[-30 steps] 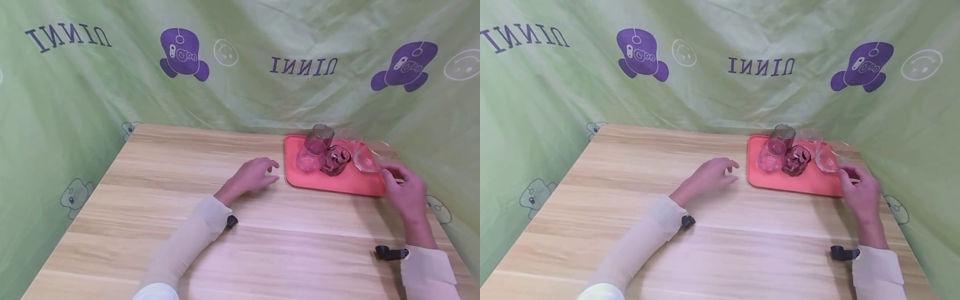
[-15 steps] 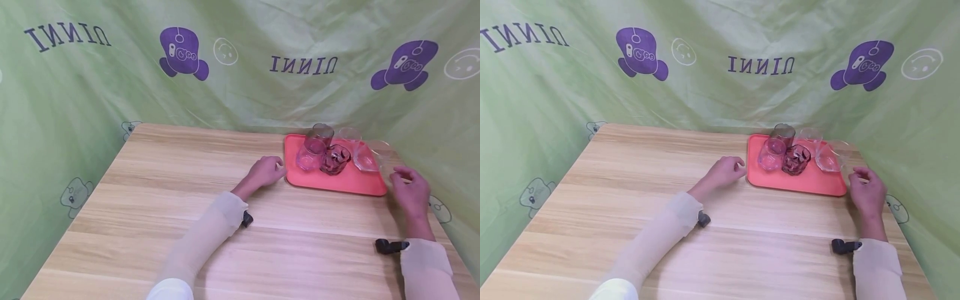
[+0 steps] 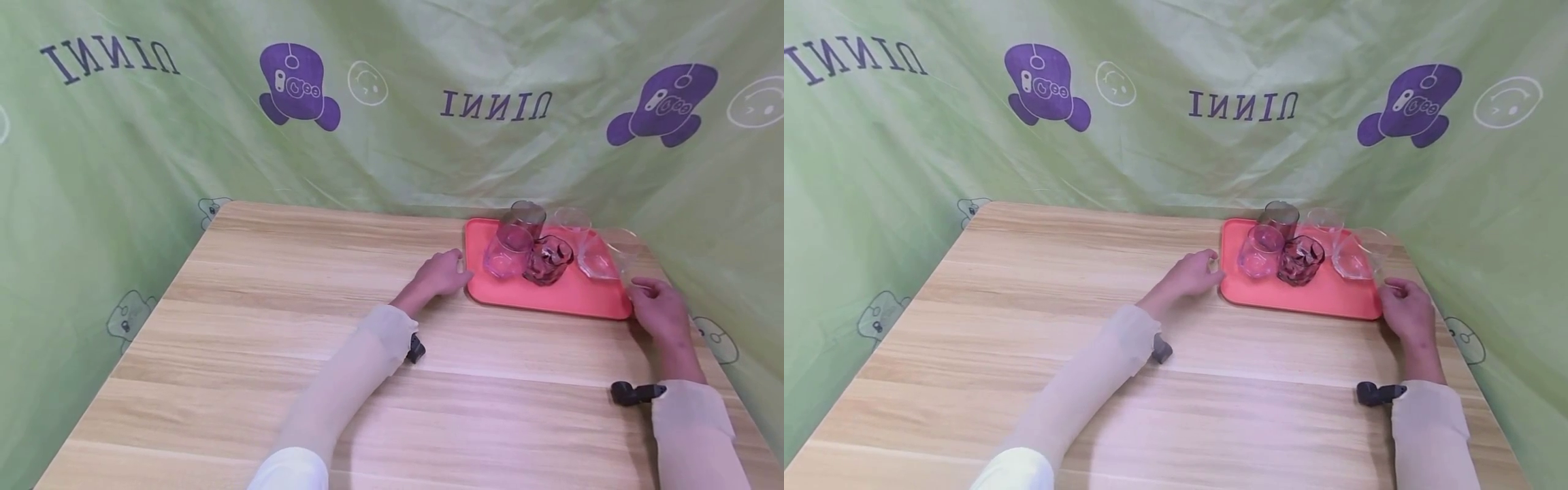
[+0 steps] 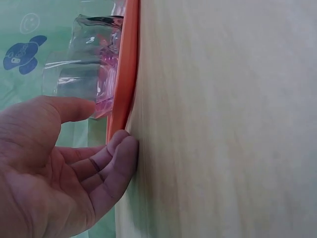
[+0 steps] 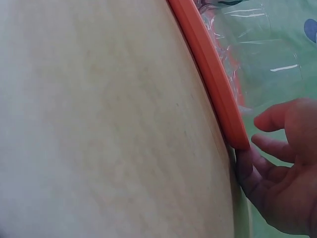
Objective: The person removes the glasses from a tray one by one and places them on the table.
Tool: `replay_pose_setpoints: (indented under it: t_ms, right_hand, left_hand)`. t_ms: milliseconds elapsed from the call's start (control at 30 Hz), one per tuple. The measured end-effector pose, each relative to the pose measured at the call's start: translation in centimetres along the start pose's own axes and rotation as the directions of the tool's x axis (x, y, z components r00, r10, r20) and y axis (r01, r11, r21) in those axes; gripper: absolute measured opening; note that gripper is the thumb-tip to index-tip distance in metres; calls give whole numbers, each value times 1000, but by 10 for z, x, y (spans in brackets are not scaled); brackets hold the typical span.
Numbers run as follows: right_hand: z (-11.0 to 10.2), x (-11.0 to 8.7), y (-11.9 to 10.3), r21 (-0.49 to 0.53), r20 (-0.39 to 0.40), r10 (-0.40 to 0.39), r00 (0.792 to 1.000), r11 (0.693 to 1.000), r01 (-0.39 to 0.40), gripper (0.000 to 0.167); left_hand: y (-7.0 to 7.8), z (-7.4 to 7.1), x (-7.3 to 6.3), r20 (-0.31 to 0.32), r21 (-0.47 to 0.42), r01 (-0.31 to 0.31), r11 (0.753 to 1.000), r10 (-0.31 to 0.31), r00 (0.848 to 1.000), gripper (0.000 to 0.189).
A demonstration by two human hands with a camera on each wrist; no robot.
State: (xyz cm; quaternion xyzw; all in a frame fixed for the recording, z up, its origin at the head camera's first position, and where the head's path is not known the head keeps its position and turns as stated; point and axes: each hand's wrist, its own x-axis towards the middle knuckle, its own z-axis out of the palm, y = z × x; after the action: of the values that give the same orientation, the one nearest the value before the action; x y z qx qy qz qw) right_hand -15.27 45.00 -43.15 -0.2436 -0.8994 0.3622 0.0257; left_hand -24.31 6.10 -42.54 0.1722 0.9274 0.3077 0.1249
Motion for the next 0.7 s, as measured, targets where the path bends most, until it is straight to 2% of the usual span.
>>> replay_pose_setpoints:
  t_ms: [133, 300, 533, 700]
  right_hand:
    - [0, -1, -1, -6, 28, 12, 1000, 1000, -12, 60]
    - [2, -1, -2, -5, 61, 20, 998, 1000, -20, 57]
    - [2, 0, -1, -28, 63, 0, 998, 1000, 2, 54]
    - [3, 4, -3, -55, 64, -2, 998, 998, 6, 55]
  left_hand:
    - [3, 2, 4, 6, 2, 6, 1000, -6, 1000, 42]
    - [7, 6, 5, -2, 30, -6, 1000, 6, 1000, 46]
    - [7, 11, 9, 2, 51, -14, 999, 14, 1000, 46]
    - [8, 11, 10, 0, 37, -44, 998, 44, 999, 30]
